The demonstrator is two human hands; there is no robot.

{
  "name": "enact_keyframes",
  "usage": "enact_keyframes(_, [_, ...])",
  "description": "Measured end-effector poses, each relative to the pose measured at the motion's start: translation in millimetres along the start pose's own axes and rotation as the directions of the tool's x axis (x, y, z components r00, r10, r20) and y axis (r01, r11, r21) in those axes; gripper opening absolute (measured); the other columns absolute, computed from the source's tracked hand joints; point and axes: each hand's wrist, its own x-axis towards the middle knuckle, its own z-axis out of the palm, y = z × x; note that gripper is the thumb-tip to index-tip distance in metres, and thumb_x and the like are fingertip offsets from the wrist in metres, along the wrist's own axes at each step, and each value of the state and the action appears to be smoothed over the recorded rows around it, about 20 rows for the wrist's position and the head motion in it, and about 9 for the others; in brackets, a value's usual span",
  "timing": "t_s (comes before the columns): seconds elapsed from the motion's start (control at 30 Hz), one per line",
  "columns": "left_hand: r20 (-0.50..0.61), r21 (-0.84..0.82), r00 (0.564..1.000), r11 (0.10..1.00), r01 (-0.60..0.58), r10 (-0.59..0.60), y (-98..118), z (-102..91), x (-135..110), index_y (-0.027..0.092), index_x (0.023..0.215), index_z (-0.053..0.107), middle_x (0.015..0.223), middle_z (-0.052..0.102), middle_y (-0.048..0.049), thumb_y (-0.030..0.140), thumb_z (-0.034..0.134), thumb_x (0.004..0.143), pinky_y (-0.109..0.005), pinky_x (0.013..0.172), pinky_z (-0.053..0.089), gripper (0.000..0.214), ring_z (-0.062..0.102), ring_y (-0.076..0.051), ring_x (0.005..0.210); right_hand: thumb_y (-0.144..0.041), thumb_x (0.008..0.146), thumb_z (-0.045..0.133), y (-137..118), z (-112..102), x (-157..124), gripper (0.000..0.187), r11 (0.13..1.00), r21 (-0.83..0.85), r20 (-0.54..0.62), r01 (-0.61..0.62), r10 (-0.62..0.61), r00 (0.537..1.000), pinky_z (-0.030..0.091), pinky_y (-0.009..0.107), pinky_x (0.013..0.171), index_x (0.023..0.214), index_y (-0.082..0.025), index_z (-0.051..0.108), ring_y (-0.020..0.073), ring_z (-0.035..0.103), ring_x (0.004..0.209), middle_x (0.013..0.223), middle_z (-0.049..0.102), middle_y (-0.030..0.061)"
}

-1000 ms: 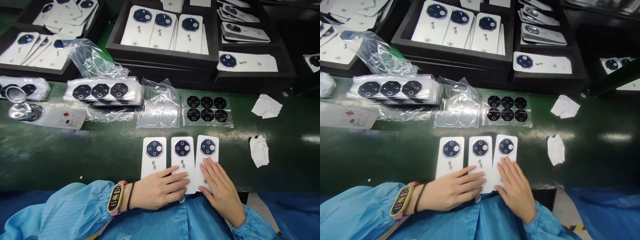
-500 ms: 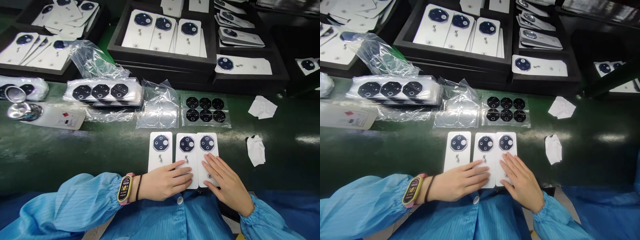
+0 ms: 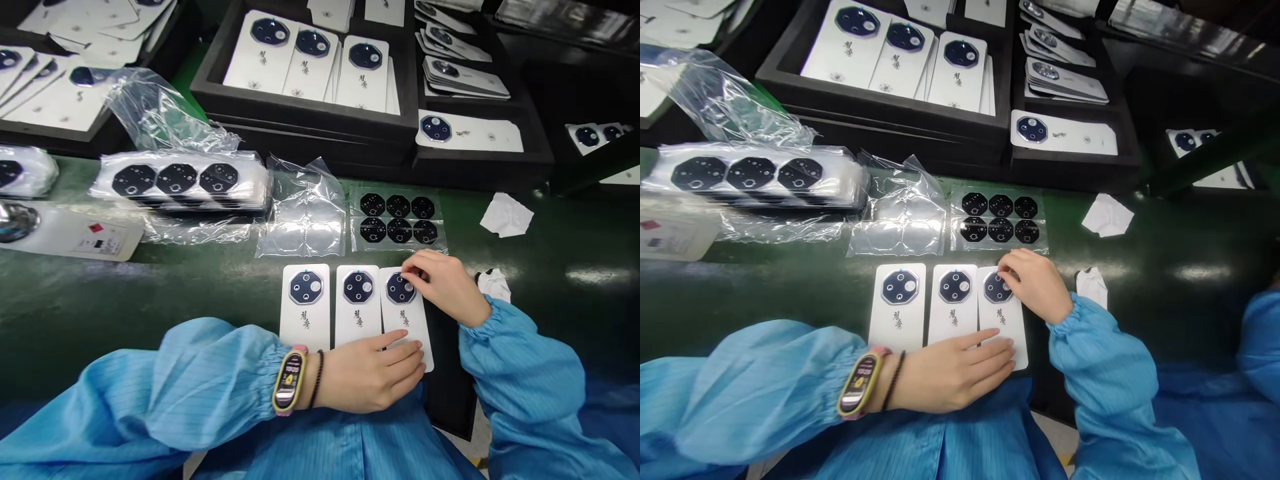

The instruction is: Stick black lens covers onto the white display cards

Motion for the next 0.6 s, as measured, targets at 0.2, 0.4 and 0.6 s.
enact_keyframes(0.2, [0.087, -0.072, 0.996, 0.997, -0.015, 0.021, -9.9, 27.8, 3.6, 0.003, 0.119, 0.059, 0.125, 0.062, -0.0131, 0.027, 0.042, 0.095, -0.039, 0.106, 0.040, 0.038, 0.055, -0.024, 0.120, -0.008, 0.082, 0.057, 0.3, 3.3, 19.8, 0.015, 0.993, -0.107, 0.137, 0.045, -0.030, 0.990, 0.048, 0.027, 0.060, 0.071, -0.018, 0.062, 0.0154, 0.061, 0.069, 0.073, 0.066, 0.0007])
enact_keyframes(0.4, [0.018, -0.105, 1.000, 0.994, 0.027, -0.026, -14.8, 26.2, 2.4, 0.004, 0.115, 0.062, 0.121, 0.065, -0.0104, 0.021, 0.039, 0.096, -0.038, 0.105, 0.040, 0.034, 0.056, -0.023, 0.117, -0.011, 0.087, 0.053, 3.1, 6.2, 15.0, 0.019, 0.969, -0.223, 0.136, 0.110, -0.081, 0.987, 0.047, 0.029, 0.056, 0.072, -0.017, 0.063, 0.0179, 0.061, 0.073, 0.075, 0.066, 0.0033])
enact_keyframes(0.6, [-0.030, -0.123, 0.997, 0.990, 0.072, -0.077, -17.0, 27.5, 4.3, 0.007, 0.111, 0.066, 0.116, 0.067, -0.0072, 0.016, 0.035, 0.097, -0.035, 0.103, 0.041, 0.035, 0.058, -0.021, 0.114, -0.007, 0.086, 0.050, 4.7, 9.3, 12.3, 0.019, 0.963, -0.233, 0.114, 0.137, -0.113, 0.987, 0.048, 0.029, 0.055, 0.074, -0.015, 0.063, 0.0184, 0.061, 0.075, 0.078, 0.066, 0.0043])
